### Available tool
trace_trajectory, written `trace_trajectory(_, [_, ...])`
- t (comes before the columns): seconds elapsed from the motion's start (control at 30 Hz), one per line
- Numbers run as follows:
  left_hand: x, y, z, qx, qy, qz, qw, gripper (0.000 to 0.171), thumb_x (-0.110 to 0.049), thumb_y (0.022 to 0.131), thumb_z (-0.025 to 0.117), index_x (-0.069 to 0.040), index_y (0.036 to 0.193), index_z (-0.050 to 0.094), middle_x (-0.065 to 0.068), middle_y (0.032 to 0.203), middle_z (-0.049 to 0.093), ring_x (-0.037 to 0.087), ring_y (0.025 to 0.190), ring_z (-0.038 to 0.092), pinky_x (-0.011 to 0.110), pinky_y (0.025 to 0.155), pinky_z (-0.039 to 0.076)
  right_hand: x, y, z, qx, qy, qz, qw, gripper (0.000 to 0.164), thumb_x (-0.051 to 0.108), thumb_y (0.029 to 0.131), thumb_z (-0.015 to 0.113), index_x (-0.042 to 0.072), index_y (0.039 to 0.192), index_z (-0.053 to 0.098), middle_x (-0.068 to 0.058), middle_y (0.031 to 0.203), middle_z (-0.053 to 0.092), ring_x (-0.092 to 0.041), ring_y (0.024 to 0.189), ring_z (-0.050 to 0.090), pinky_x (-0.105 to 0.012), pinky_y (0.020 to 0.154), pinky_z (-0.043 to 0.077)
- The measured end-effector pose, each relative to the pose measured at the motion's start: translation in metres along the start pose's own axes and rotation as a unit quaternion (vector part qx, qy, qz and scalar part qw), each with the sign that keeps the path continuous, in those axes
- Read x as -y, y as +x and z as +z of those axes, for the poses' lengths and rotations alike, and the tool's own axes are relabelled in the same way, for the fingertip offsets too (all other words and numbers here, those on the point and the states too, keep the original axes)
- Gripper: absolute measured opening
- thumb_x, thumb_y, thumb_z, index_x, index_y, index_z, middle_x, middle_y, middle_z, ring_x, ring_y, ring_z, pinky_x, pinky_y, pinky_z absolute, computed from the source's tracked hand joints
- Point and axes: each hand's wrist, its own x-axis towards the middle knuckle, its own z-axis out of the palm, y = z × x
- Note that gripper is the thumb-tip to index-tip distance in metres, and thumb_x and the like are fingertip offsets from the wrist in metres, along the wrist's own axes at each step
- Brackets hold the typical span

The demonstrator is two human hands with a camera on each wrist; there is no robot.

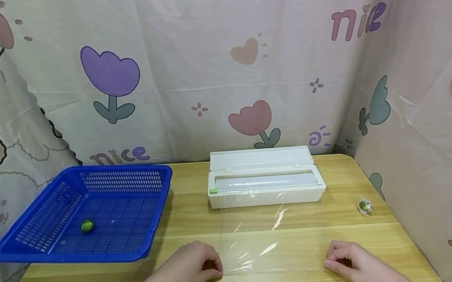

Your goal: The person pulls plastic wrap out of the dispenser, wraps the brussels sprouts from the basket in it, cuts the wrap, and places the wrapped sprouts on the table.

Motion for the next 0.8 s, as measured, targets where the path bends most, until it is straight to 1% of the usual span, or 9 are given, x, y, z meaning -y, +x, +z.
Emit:
trace_trajectory(0.1, [0.000,0.000,0.002,0.004,0.014,0.005,0.9999,0.016,-0.023,0.094,0.083,-0.033,0.087,0.074,-0.028,0.082,0.057,-0.005,0.075,0.054,0.022,0.070,0.049,-0.002,0.001,0.004,-0.016,0.003,-0.017,1.000,0.017,0.014,0.105,0.068,0.027,0.095,0.075,0.013,0.092,0.062,-0.004,0.081,0.059,-0.024,0.067,0.052])
trace_trajectory(0.2, [-0.001,0.000,0.003,0.005,0.015,0.009,0.9998,0.014,-0.025,0.095,0.082,-0.033,0.087,0.074,-0.027,0.080,0.055,-0.004,0.072,0.054,0.021,0.067,0.048,-0.006,0.000,0.008,-0.030,0.015,-0.035,0.999,0.015,0.011,0.101,0.073,0.026,0.097,0.075,0.011,0.094,0.064,-0.005,0.080,0.060,-0.025,0.065,0.054])
trace_trajectory(0.3, [-0.002,0.001,0.004,0.002,0.015,0.009,0.9998,0.012,-0.034,0.097,0.079,-0.034,0.086,0.074,-0.027,0.078,0.055,-0.004,0.070,0.054,0.020,0.064,0.047,-0.009,-0.002,0.010,-0.037,0.027,-0.038,0.998,0.014,0.011,0.100,0.075,0.025,0.099,0.076,0.010,0.095,0.065,-0.005,0.079,0.060,-0.025,0.063,0.053])
trace_trajectory(0.37, [-0.002,0.002,0.005,0.000,0.015,0.003,0.9999,0.016,-0.040,0.100,0.075,-0.033,0.085,0.074,-0.027,0.077,0.056,-0.004,0.069,0.053,0.021,0.064,0.047,-0.010,-0.003,0.010,-0.038,0.032,-0.035,0.998,0.014,0.011,0.099,0.075,0.024,0.100,0.075,0.010,0.095,0.065,-0.004,0.077,0.059,-0.025,0.061,0.053])
trace_trajectory(0.43, [-0.001,0.004,0.005,-0.004,0.018,-0.005,0.9998,0.021,-0.043,0.102,0.071,-0.033,0.084,0.074,-0.026,0.075,0.056,-0.003,0.068,0.052,0.023,0.063,0.047,-0.011,-0.004,0.010,-0.039,0.034,-0.034,0.998,0.013,0.011,0.099,0.075,0.024,0.103,0.074,0.010,0.095,0.065,-0.004,0.076,0.058,-0.024,0.060,0.052])
trace_trajectory(0.5, [-0.001,0.006,0.005,-0.009,0.018,-0.012,0.9997,0.023,-0.042,0.103,0.071,-0.033,0.081,0.072,-0.026,0.073,0.055,-0.003,0.066,0.051,0.024,0.062,0.046,-0.012,-0.005,0.009,-0.040,0.034,-0.036,0.998,0.013,0.011,0.099,0.076,0.023,0.104,0.074,0.010,0.095,0.065,-0.004,0.074,0.058,-0.024,0.059,0.052])
trace_trajectory(0.63, [0.000,0.008,0.005,-0.017,0.019,-0.017,0.9995,0.023,-0.036,0.098,0.078,-0.034,0.079,0.067,-0.024,0.069,0.053,-0.003,0.064,0.050,0.023,0.059,0.044,-0.013,-0.006,0.009,-0.045,0.039,-0.044,0.997,0.014,0.010,0.099,0.076,0.021,0.106,0.073,0.009,0.095,0.066,-0.005,0.073,0.058,-0.024,0.059,0.052])
trace_trajectory(0.8, [0.000,0.009,0.006,-0.013,0.008,-0.026,0.9995,0.023,-0.034,0.094,0.082,-0.036,0.079,0.065,-0.024,0.069,0.053,-0.004,0.063,0.050,0.022,0.060,0.045,-0.014,-0.007,0.010,-0.047,0.052,-0.049,0.996,0.017,0.006,0.099,0.075,0.020,0.108,0.073,0.006,0.097,0.065,-0.007,0.073,0.058,-0.024,0.059,0.052])
